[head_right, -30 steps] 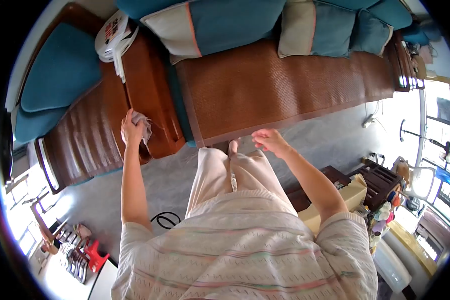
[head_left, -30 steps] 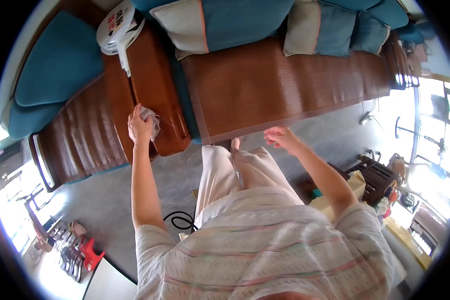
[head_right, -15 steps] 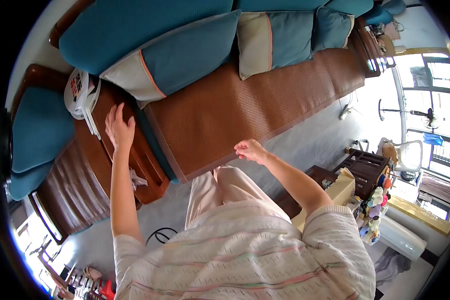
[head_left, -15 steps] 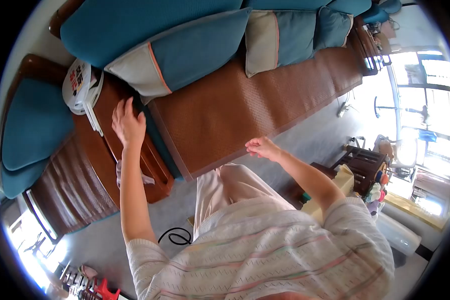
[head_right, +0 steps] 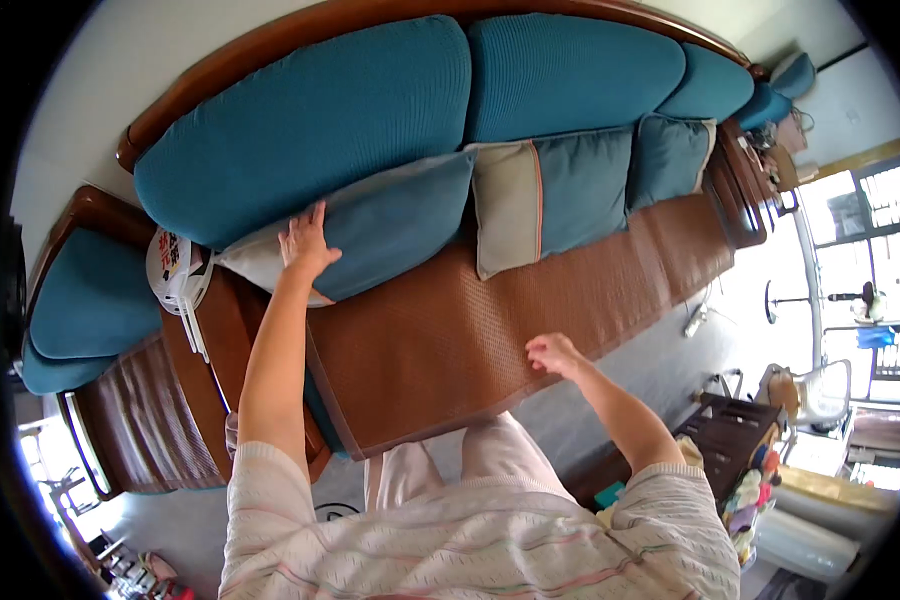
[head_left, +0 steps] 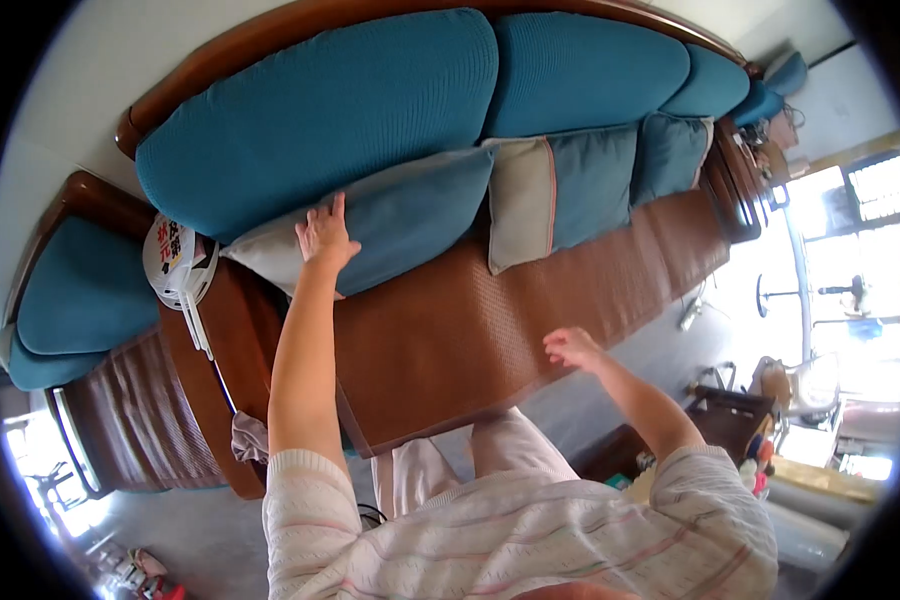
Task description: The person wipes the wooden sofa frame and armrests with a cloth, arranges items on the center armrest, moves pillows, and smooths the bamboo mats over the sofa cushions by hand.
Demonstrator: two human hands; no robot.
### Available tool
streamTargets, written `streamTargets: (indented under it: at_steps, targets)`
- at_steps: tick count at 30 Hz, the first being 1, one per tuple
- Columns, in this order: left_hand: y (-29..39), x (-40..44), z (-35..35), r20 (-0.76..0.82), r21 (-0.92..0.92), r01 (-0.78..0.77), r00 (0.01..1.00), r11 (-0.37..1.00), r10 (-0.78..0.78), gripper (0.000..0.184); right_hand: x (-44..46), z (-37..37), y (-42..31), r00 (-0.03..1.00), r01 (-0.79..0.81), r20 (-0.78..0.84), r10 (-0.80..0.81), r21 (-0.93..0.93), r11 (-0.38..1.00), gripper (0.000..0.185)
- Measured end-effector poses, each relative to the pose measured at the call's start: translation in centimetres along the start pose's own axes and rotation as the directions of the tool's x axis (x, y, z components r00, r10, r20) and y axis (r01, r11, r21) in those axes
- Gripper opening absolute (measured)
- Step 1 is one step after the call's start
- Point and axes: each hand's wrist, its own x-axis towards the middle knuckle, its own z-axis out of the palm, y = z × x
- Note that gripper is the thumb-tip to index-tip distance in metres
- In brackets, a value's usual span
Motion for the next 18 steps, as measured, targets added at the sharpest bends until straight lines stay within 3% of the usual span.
streamTargets:
  at_steps: [1,2,3,4,5,6,7,12,18]
  targets:
    - [0.6,-0.5,0.3,-0.039,0.034,0.007,0.999,0.999,-0.006,0.082,2.3,-2.6,-0.6,0.995,0.086,-0.04,-0.09,-0.1,0.991,0.024]
    - [1.3,-1.1,0.9,-0.064,0.071,0.005,0.998,0.997,0.0,0.08,4.0,-4.8,-2.0,0.972,0.181,-0.137,-0.19,-0.075,0.981,0.021]
    - [1.9,-1.7,1.5,-0.047,0.082,0.009,0.999,0.997,-0.005,0.076,6.6,-7.4,-3.2,0.919,0.298,-0.162,-0.36,-0.314,0.902,0.018]
    - [2.1,-2.1,2.0,-0.029,0.09,0.015,1.0,0.996,-0.012,0.071,8.2,-9.8,-5.9,0.899,0.248,-0.24,-0.367,-0.413,0.876,0.017]
    - [2.3,-2.4,2.6,-0.017,0.097,0.025,1.0,0.995,-0.023,0.067,11.7,-12.8,-7.1,0.851,0.266,-0.225,-0.474,-0.593,0.76,0.018]
    - [2.5,-2.7,3.4,-0.023,0.083,0.038,0.999,0.996,-0.037,0.062,13.9,-14.7,-9.0,0.764,0.204,-0.329,-0.555,-0.693,0.692,0.021]
    - [2.6,-3.1,4.5,-0.027,0.07,0.054,0.998,0.996,-0.052,0.058,13.7,-16.2,-12.3,0.757,0.21,-0.368,-0.54,-0.646,0.734,0.028]
    - [3.1,-3.5,8.2,-0.081,0.056,0.119,0.99,0.991,-0.114,0.045,19.2,-21.3,-20.7,0.682,0.169,-0.234,-0.693,-0.871,0.461,0.055]
    - [1.8,-1.5,10.4,-0.094,-0.002,0.175,0.98,0.984,-0.175,0.043,23.5,-21.9,-22.2,0.831,0.04,-0.216,-0.512,-0.896,0.442,0.062]
